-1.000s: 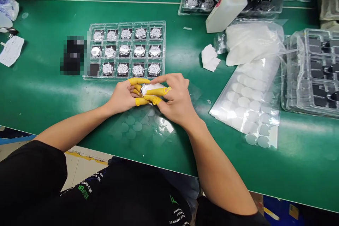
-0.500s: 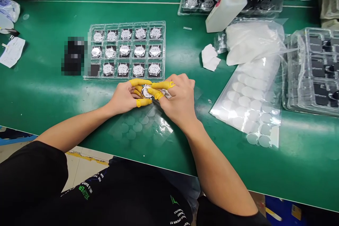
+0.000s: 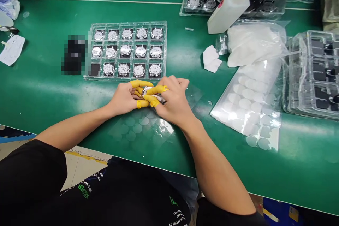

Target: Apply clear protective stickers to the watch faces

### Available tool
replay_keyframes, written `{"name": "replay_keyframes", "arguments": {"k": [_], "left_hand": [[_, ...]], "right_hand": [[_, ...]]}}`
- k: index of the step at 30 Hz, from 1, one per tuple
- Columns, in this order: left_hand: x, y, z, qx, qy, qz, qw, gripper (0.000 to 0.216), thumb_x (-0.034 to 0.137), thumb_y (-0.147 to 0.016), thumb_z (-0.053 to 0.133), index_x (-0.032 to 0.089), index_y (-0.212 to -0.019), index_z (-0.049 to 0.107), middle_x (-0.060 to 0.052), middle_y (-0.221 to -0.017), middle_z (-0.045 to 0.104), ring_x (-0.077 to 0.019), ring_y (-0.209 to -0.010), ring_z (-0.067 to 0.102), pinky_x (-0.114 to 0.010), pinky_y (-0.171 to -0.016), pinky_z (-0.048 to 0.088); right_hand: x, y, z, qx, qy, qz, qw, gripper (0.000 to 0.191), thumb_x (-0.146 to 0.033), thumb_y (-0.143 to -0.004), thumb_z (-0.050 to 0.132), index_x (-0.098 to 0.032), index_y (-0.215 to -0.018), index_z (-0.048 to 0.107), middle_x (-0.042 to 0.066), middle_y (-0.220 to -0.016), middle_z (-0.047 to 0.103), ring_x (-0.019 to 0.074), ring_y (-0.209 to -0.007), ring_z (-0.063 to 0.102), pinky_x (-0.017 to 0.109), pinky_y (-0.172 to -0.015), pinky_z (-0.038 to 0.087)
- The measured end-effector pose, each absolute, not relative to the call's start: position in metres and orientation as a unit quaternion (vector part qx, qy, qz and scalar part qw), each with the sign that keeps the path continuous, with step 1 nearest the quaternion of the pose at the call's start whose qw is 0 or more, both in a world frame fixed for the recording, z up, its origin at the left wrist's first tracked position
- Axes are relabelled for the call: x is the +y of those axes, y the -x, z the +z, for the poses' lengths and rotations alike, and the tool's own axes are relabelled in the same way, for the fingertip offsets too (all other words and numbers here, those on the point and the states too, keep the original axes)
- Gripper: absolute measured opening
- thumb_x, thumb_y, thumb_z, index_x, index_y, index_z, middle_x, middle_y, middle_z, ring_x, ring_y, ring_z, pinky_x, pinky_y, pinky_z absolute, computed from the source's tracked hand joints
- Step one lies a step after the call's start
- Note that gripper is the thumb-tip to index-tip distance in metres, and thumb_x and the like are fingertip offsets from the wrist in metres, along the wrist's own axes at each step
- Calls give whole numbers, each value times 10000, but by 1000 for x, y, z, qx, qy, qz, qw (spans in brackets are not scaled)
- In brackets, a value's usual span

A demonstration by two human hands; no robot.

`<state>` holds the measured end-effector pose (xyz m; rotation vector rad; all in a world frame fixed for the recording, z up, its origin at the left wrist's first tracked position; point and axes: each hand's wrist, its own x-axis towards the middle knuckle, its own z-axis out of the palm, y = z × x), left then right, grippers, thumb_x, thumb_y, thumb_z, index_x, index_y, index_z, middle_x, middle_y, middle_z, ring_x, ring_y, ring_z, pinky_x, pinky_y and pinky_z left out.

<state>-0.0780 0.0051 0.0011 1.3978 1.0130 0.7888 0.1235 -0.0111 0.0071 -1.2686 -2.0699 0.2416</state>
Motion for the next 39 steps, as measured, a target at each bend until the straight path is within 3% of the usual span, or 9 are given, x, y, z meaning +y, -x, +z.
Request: {"name": "replay_keyframes", "arguments": {"k": [5, 9, 12, 17, 21, 27, 32, 35, 39], "left_hand": [[6, 79, 0, 438, -589, 343, 587, 582, 212, -655, 894, 174, -1217, 749, 20, -786, 718, -85, -663, 628, -216, -643, 543], [5, 79, -1, 426, -598, 339, 588, 576, 192, -659, 890, 179, -1218, 753, -4, -859, 767, -111, -740, 689, -235, -709, 585], [5, 78, -1, 434, -595, 341, 584, 594, 215, -657, 905, 173, -1228, 748, 3, -827, 759, -107, -714, 684, -230, -685, 581], [4, 79, 0, 434, -601, 338, 580, 577, 214, -665, 903, 181, -1222, 757, -12, -876, 777, -115, -752, 699, -247, -730, 603], [4, 79, 1, 444, -591, 334, 584, 585, 210, -653, 903, 182, -1220, 759, 16, -790, 737, -95, -689, 658, -224, -674, 577], [3, 79, 2, 429, -585, 342, 598, 591, 172, -653, 884, 179, -1229, 751, -3, -871, 771, -113, -764, 700, -242, -743, 599], [4, 79, 0, 431, -592, 338, 592, 581, 174, -666, 881, 181, -1231, 749, 1, -854, 760, -110, -753, 692, -240, -731, 593], [4, 79, -1, 431, -590, 341, 591, 613, 230, -681, 905, 182, -1266, 731, -8, -865, 764, -121, -763, 705, -255, -735, 612], [3, 79, -2, 424, -591, 371, 577, 641, 308, -718, 911, 208, -1315, 700, -22, -944, 778, -145, -860, 753, -292, -834, 663]], "right_hand": [[-9, -126, 7, -776, 507, 96, 362, 181, -366, -970, 629, -230, -927, 739, 45, -833, 605, 222, -835, 563, 443, -839, 342], [-9, -127, 8, -801, 468, 125, 351, 173, -363, -969, 633, -239, -918, 742, 42, -831, 602, 213, -812, 550, 444, -831, 365], [-9, -126, 8, -780, 511, 96, 348, 187, -366, -982, 625, -228, -934, 740, 63, -851, 601, 231, -845, 558, 452, -835, 370], [-8, -126, 4, -806, 459, 98, 360, 192, -378, -987, 606, -247, -925, 731, 41, -810, 577, 214, -798, 536, 407, -771, 367], [-6, -129, 1, -793, 473, 95, 371, 156, -361, -977, 629, -243, -941, 724, 40, -817, 561, 214, -801, 525, 393, -752, 353], [-6, -127, -1, -790, 444, 99, 411, 142, -339, -977, 635, -235, -923, 715, 35, -818, 566, 200, -789, 517, 382, -741, 352], [-7, -122, -4, -802, 438, 119, 389, 172, -392, -974, 639, -257, -945, 741, 34, -809, 570, 205, -780, 525, 388, -744, 368], [-1, -131, -4, -749, 513, 111, 404, 204, -414, -996, 631, -250, -983, 752, 66, -863, 601, 233, -846, 563, 422, -780, 408], [5, -163, 4, -675, 624, 70, 387, 273, -446, -981, 660, -234, -1117, 765, 177, -1170, 663, 345, -1137, 570, 562, -981, 435]]}}
